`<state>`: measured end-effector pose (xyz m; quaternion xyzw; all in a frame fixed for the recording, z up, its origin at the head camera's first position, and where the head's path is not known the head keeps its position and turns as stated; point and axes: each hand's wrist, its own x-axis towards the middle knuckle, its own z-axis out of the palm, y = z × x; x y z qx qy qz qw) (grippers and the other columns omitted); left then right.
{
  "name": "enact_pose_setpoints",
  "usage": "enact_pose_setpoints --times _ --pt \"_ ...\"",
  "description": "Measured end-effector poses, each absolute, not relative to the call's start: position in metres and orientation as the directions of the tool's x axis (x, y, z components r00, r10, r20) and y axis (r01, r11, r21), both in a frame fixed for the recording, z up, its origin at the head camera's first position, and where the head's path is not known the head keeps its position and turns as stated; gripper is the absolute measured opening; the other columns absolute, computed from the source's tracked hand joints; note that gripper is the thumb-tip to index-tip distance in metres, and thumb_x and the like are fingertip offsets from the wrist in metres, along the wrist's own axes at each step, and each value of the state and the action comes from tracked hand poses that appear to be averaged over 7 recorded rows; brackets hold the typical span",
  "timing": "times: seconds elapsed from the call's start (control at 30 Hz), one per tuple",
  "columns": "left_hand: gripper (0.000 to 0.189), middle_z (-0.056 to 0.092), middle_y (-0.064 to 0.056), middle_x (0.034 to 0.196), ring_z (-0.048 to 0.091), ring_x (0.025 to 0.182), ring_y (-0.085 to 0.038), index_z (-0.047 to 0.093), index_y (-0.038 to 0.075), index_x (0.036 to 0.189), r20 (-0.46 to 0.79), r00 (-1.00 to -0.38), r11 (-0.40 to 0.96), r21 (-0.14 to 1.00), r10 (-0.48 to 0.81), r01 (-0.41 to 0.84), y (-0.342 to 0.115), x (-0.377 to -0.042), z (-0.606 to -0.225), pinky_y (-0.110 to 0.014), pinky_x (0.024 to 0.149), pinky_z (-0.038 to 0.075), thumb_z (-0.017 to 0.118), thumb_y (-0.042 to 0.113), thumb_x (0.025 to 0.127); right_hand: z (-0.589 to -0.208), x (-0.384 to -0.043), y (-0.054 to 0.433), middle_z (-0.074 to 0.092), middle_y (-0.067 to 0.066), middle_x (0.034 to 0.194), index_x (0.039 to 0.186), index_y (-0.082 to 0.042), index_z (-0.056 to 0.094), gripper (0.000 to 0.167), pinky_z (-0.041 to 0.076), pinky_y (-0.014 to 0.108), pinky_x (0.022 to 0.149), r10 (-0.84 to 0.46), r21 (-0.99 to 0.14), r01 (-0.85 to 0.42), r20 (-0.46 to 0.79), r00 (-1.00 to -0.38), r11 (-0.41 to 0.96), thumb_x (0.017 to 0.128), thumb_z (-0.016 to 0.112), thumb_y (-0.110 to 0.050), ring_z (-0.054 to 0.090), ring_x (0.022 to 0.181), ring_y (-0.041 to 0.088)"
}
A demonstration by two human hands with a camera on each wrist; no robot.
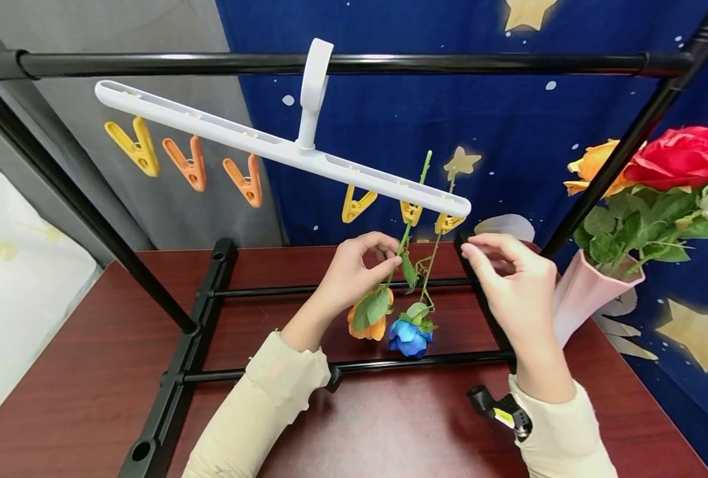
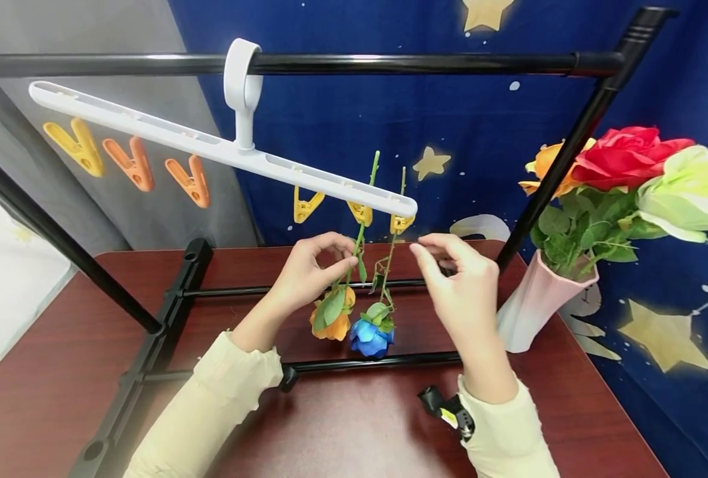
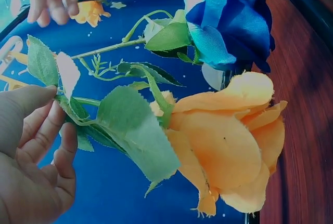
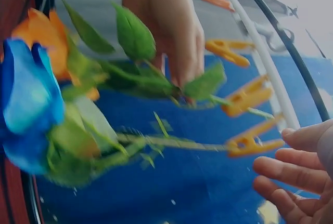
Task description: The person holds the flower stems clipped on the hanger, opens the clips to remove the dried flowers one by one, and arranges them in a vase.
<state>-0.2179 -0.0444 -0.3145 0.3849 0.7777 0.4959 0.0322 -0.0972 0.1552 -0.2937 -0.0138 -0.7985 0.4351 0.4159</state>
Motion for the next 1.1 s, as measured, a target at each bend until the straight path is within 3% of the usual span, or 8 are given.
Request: enact_pose_setpoints --times 0.07,0.2,0.43,0.7,0.97,1.1 --pt "0.013 0.069 -0.004 0.089 0.061 0.08 -0.013 0.069 0.008 0.105 0.328 -0.703 0.211 0.8 0.631 0.562 -0.043 -0.217 -0.315 -0.028 0.078 0.052 0.069 0.014 0.093 -0.294 -0.101 0.148 0.076 0.014 0.085 0.101 -0.005 0.078 0.017 0.049 0.006 0.069 0.361 -0.694 -0.355 0.662 -0.657 0.627 0.085 0.077 -0.005 0.063 0.071 -0.013" --pt "0.013 0.069 -0.005 0.088 0.061 0.078 -0.013 0.069 0.007 0.105 0.337 -0.703 0.199 0.803 0.626 0.562 -0.041 -0.216 -0.315 -0.028 0.077 0.051 0.069 0.013 0.093 -0.295 -0.111 0.134 0.076 0.013 0.082 0.108 -0.006 0.077 0.024 0.05 0.008 0.072 0.329 -0.68 -0.392 0.678 -0.657 0.619 0.084 0.078 -0.006 0.062 0.072 -0.013" --pt "0.013 0.07 -0.005 0.088 0.062 0.08 -0.013 0.07 0.007 0.105 0.355 -0.695 0.169 0.808 0.626 0.565 -0.038 -0.215 -0.316 -0.028 0.077 0.052 0.07 0.013 0.092 -0.297 -0.136 0.118 0.075 0.015 0.079 0.113 -0.002 0.074 0.028 0.05 0.008 0.067 0.334 -0.678 -0.449 0.703 -0.628 0.582 0.086 0.077 -0.007 0.061 0.067 -0.011" --pt "0.012 0.07 -0.005 0.086 0.062 0.077 -0.012 0.07 0.008 0.103 0.364 -0.697 0.157 0.811 0.617 0.563 -0.036 -0.213 -0.319 -0.03 0.076 0.054 0.071 0.012 0.091 -0.294 -0.152 0.11 0.074 0.015 0.074 0.109 0.001 0.075 0.031 0.05 0.007 0.064 0.378 -0.648 -0.434 0.739 -0.558 0.626 0.084 0.08 -0.016 0.069 0.058 0.023" --pt "0.013 0.072 -0.005 0.086 0.064 0.078 -0.013 0.07 0.008 0.103 0.363 -0.697 0.141 0.821 0.618 0.553 -0.034 -0.211 -0.318 -0.032 0.078 0.054 0.071 0.013 0.091 -0.288 -0.161 0.107 0.074 0.014 0.07 0.1 0.0 0.076 0.032 0.047 0.008 0.063 0.383 -0.612 -0.38 0.76 -0.525 0.694 0.08 0.085 -0.023 0.07 0.06 0.024" --pt "0.014 0.073 -0.005 0.089 0.066 0.083 -0.014 0.071 0.008 0.103 0.363 -0.698 0.148 0.818 0.618 0.556 -0.034 -0.209 -0.318 -0.038 0.082 0.056 0.072 0.014 0.091 -0.286 -0.163 0.107 0.074 0.012 0.069 0.097 -0.001 0.077 0.035 0.051 0.021 0.058 0.373 -0.574 -0.315 0.773 -0.514 0.756 0.081 0.084 -0.03 0.07 0.059 0.023"
